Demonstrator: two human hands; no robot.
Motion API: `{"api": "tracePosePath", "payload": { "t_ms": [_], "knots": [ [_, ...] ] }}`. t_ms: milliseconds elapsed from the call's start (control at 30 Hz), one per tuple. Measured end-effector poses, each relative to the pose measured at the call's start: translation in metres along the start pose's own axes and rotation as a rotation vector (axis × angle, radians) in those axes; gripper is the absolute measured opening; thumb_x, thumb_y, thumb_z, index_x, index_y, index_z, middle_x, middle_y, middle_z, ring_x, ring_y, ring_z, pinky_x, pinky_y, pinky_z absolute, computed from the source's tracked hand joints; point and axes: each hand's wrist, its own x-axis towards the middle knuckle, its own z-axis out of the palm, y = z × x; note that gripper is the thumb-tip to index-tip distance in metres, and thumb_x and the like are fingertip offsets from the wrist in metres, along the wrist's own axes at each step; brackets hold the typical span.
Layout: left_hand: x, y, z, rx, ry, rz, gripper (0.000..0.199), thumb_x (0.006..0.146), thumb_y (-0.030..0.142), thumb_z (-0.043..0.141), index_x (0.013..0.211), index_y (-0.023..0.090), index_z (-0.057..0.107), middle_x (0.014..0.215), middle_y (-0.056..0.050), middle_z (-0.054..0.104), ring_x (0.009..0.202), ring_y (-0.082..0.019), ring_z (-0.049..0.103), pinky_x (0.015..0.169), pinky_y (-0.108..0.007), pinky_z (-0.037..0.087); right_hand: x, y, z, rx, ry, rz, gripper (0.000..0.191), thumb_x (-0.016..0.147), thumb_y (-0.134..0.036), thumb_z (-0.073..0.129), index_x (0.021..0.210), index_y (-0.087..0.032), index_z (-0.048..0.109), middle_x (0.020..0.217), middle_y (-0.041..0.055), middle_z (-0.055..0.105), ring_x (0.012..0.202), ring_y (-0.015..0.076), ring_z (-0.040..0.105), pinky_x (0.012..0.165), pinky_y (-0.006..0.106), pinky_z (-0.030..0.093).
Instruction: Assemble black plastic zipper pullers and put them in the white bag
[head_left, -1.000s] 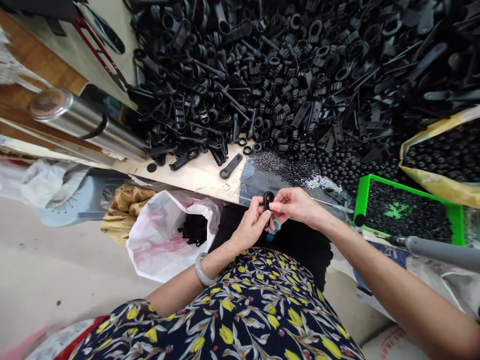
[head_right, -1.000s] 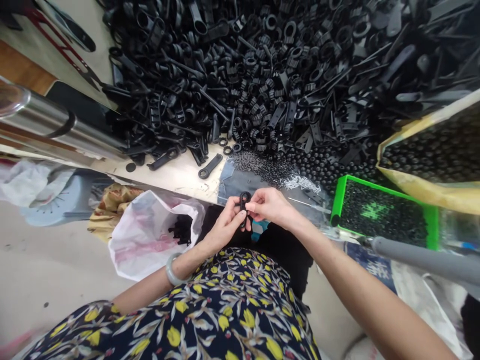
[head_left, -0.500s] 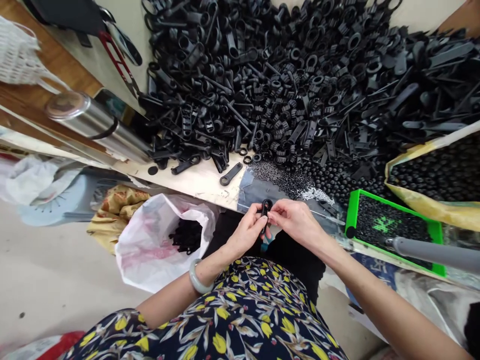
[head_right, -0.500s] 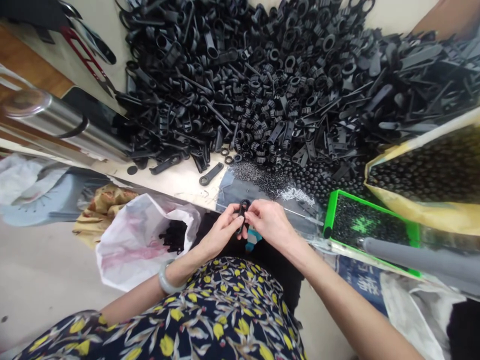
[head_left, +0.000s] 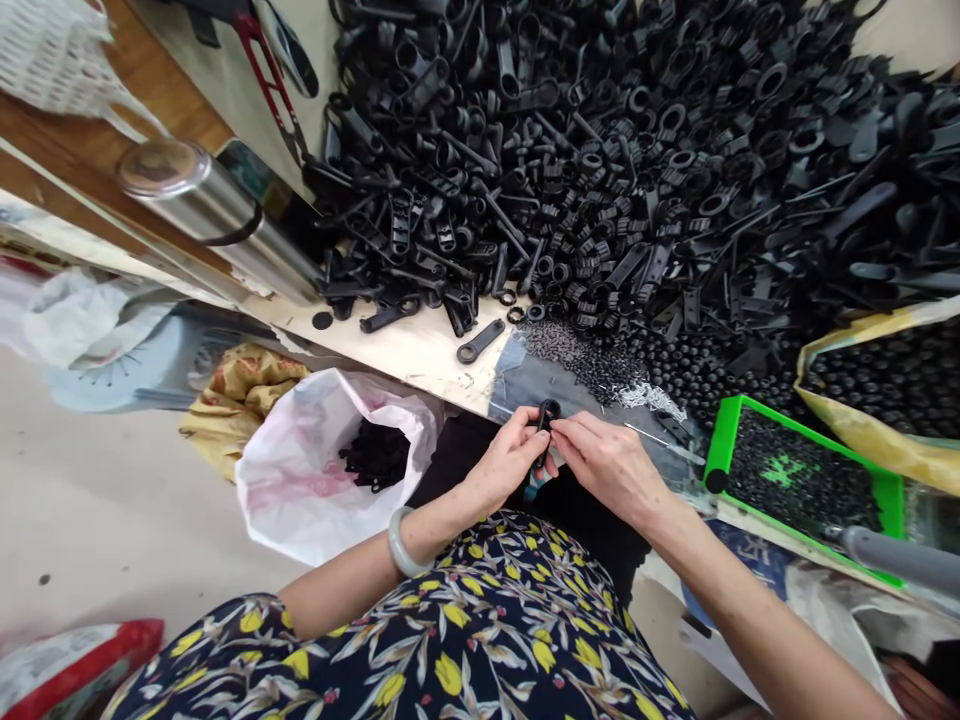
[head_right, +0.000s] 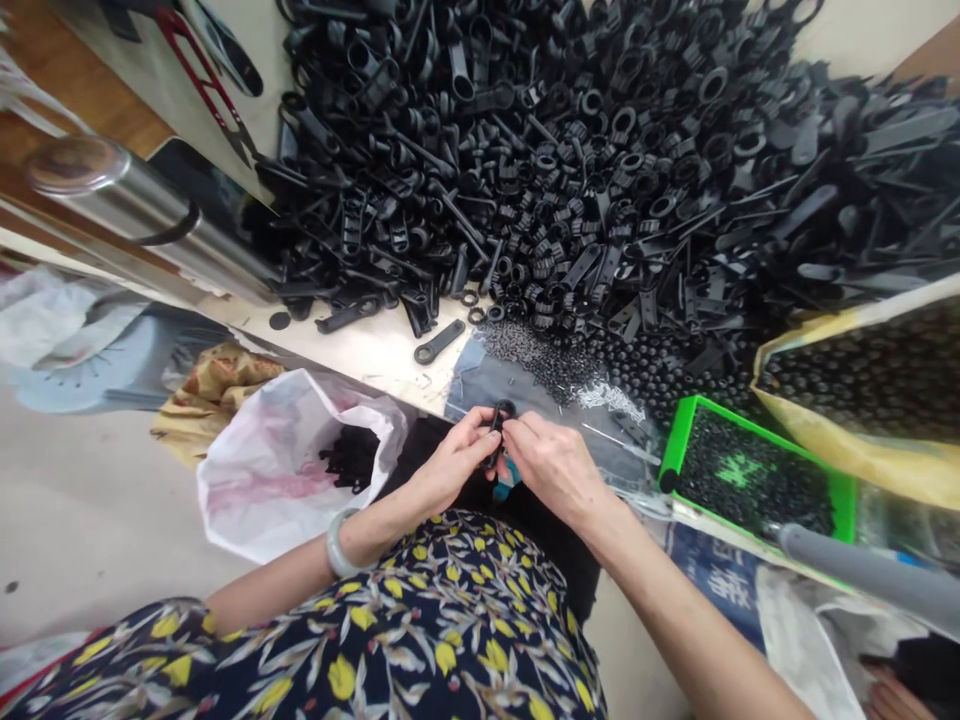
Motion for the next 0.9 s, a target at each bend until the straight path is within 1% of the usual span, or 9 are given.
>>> {"api": "tracePosePath", "payload": {
  "t_ms": [133,267,467,667,833,900],
  "knots": [
    [0.0,-0.003,0.0,-0.01,-0.005,0.008,0.037,0.095,0.044,0.064,0.118,0.017,0.054,0.067,0.002,0.065,0.06,-0.012,0.059,0.059,-0.021,0.044,-0.003,0.003,0.001,0.085,0.028,0.039,0.021,0.108,-0.021,0.05,0.11,-0.018,0.071,0.097,0.0052,0.074,0.077,0.0136,0.071,0.066,0.024,0.049],
    [0.0,-0.004,-0.002,0.012,-0.013,0.017,0.035,0.096,0.042,0.062,0.118,0.017,0.054,0.067,0.001,0.066,0.062,-0.012,0.06,0.061,-0.022,0.044,-0.002,0.007,0.002,0.135,0.038,0.062,0.02,0.108,-0.024,0.051,0.104,-0.019,0.071,0.093,0.0031,0.074,0.075,0.0134,0.071,0.065,0.024,0.049],
    [0.002,-0.006,-0.002,0.031,-0.02,0.022,0.034,0.097,0.043,0.06,0.119,0.018,0.054,0.069,0.001,0.066,0.064,-0.013,0.061,0.062,-0.024,0.045,0.004,0.009,-0.002,0.138,-0.016,0.06,0.021,0.106,-0.026,0.053,0.095,-0.019,0.069,0.086,0.0021,0.07,0.071,0.0131,0.068,0.065,0.024,0.047],
    [0.002,-0.004,-0.002,0.086,-0.012,0.028,0.033,0.097,0.044,0.059,0.116,0.019,0.052,0.072,0.001,0.066,0.064,-0.013,0.064,0.06,-0.024,0.048,0.008,0.009,-0.001,0.13,-0.062,0.057,0.023,0.106,-0.024,0.05,0.09,-0.019,0.067,0.085,0.002,0.068,0.068,0.0127,0.065,0.063,0.024,0.046],
    [0.004,-0.006,-0.007,0.172,-0.051,0.043,0.034,0.098,0.048,0.058,0.117,0.02,0.051,0.073,0.0,0.068,0.063,-0.013,0.065,0.061,-0.024,0.051,0.008,0.008,-0.002,0.107,-0.091,0.054,0.023,0.106,-0.022,0.05,0.09,-0.018,0.066,0.086,0.0025,0.067,0.069,0.0132,0.065,0.064,0.025,0.046],
    [0.004,-0.006,-0.008,0.164,-0.062,0.038,0.034,0.098,0.047,0.058,0.117,0.02,0.051,0.074,0.0,0.068,0.065,-0.014,0.066,0.062,-0.025,0.051,0.008,0.008,-0.003,0.073,-0.101,0.034,0.023,0.106,-0.021,0.05,0.089,-0.018,0.066,0.086,0.0028,0.067,0.069,0.0136,0.065,0.064,0.025,0.045]
  ]
}}
